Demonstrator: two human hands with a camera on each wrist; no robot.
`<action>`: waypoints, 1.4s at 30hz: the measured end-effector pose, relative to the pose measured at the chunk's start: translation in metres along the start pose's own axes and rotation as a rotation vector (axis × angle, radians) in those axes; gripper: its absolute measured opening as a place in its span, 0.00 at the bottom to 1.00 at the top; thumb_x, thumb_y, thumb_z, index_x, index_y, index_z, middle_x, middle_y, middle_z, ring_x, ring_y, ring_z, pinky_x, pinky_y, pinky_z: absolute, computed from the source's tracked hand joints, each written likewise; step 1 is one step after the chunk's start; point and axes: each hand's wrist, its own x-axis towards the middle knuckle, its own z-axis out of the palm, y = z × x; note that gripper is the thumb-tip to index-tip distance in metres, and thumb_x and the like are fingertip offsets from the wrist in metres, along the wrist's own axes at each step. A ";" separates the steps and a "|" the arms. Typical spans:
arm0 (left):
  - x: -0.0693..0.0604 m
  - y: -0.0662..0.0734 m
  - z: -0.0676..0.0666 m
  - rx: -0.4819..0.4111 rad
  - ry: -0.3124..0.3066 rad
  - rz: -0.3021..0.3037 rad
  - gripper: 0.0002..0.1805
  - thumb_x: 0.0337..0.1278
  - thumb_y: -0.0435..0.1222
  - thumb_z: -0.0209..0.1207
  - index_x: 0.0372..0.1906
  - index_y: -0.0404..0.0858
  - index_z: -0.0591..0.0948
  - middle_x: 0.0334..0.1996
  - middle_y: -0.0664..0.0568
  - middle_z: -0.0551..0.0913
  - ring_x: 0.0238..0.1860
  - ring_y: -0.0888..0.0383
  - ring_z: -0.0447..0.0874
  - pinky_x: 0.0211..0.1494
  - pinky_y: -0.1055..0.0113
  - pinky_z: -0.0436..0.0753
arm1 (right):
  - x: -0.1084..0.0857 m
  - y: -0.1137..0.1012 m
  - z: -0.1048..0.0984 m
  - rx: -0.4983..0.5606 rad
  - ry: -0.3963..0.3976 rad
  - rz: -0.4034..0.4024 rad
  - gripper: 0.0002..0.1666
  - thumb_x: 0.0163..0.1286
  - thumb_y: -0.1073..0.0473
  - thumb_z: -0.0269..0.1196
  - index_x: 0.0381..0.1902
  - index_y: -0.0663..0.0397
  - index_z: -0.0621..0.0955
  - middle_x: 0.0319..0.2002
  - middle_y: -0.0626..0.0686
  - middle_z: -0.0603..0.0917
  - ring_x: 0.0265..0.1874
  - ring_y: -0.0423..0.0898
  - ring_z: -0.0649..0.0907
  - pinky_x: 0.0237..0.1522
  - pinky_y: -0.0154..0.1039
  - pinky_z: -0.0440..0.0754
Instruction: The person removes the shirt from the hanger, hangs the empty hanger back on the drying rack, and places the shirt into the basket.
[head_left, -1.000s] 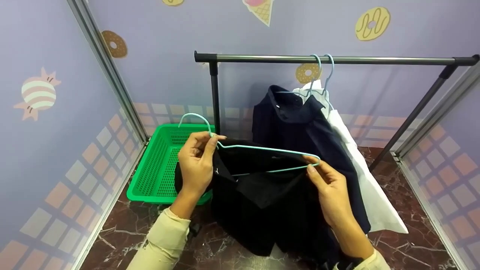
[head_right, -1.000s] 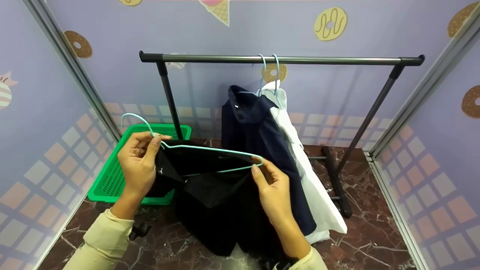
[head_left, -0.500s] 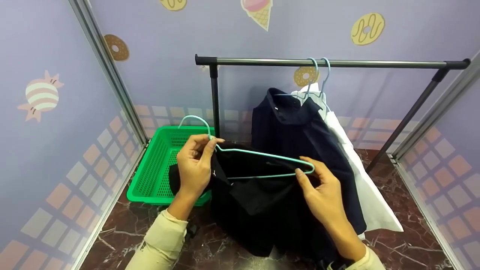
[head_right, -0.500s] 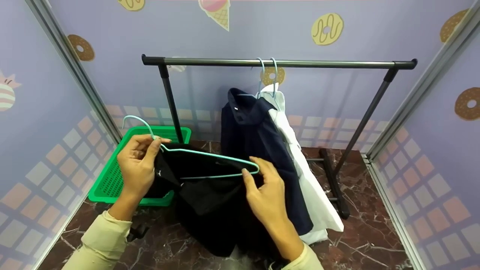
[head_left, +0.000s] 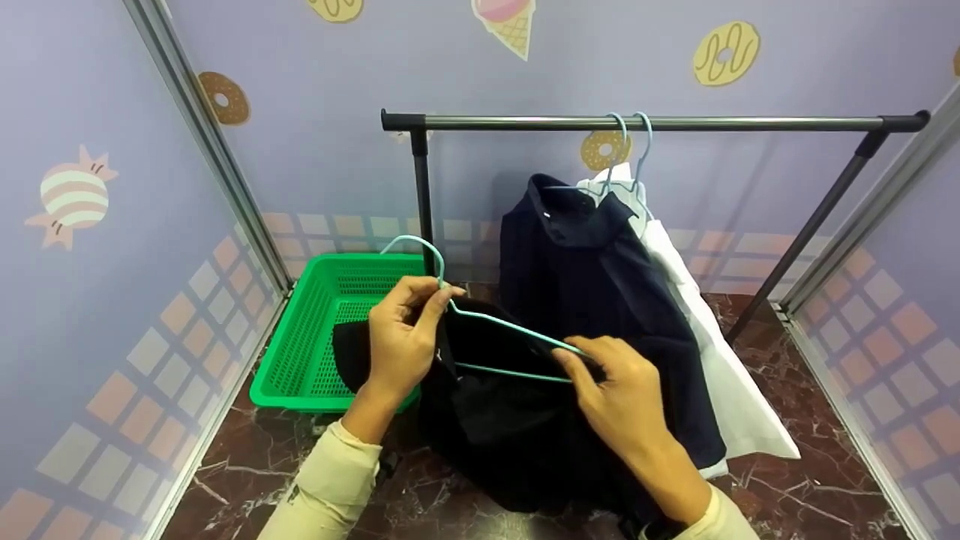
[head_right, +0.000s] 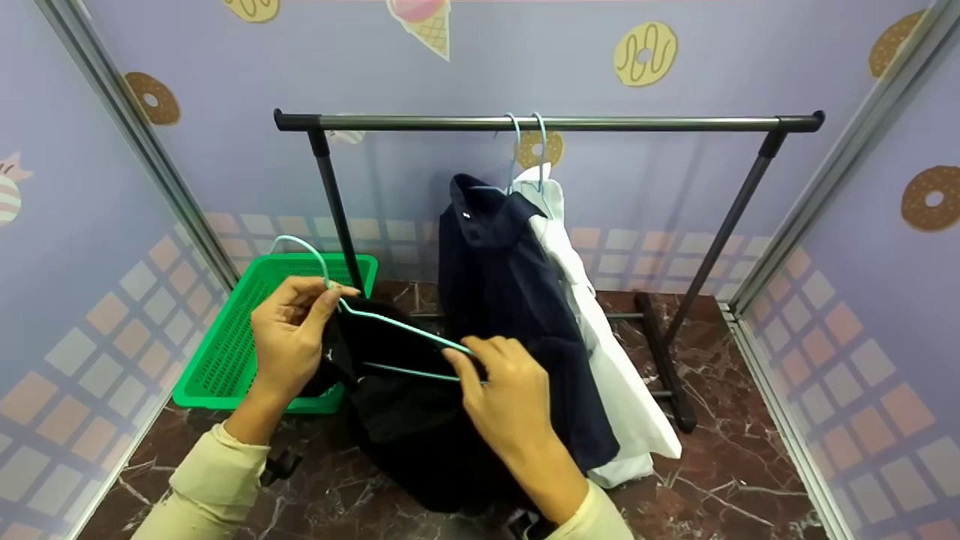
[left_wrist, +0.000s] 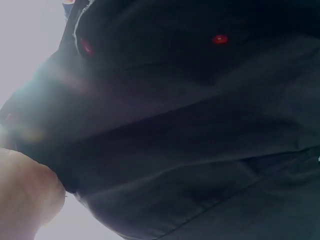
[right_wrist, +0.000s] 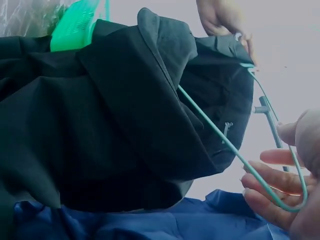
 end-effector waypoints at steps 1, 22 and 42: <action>0.000 0.000 0.001 0.001 -0.002 -0.002 0.03 0.71 0.24 0.62 0.41 0.25 0.83 0.37 0.34 0.92 0.17 0.68 0.62 0.21 0.72 0.63 | 0.000 -0.001 0.002 -0.013 0.006 -0.022 0.05 0.65 0.60 0.78 0.38 0.52 0.92 0.28 0.48 0.90 0.28 0.40 0.85 0.35 0.34 0.82; -0.004 -0.003 0.009 -0.087 -0.004 0.008 0.03 0.67 0.20 0.63 0.41 0.22 0.85 0.37 0.30 0.90 0.43 0.59 0.94 0.49 0.70 0.90 | -0.006 -0.006 0.015 0.278 0.055 0.012 0.07 0.66 0.70 0.74 0.31 0.53 0.91 0.23 0.47 0.88 0.21 0.34 0.78 0.27 0.25 0.76; -0.001 -0.013 -0.001 0.335 -0.259 0.091 0.11 0.76 0.31 0.58 0.51 0.43 0.89 0.52 0.55 0.93 0.64 0.52 0.82 0.78 0.35 0.51 | -0.014 -0.001 0.001 0.428 0.053 0.268 0.07 0.68 0.70 0.72 0.33 0.54 0.94 0.30 0.54 0.94 0.28 0.38 0.90 0.35 0.25 0.85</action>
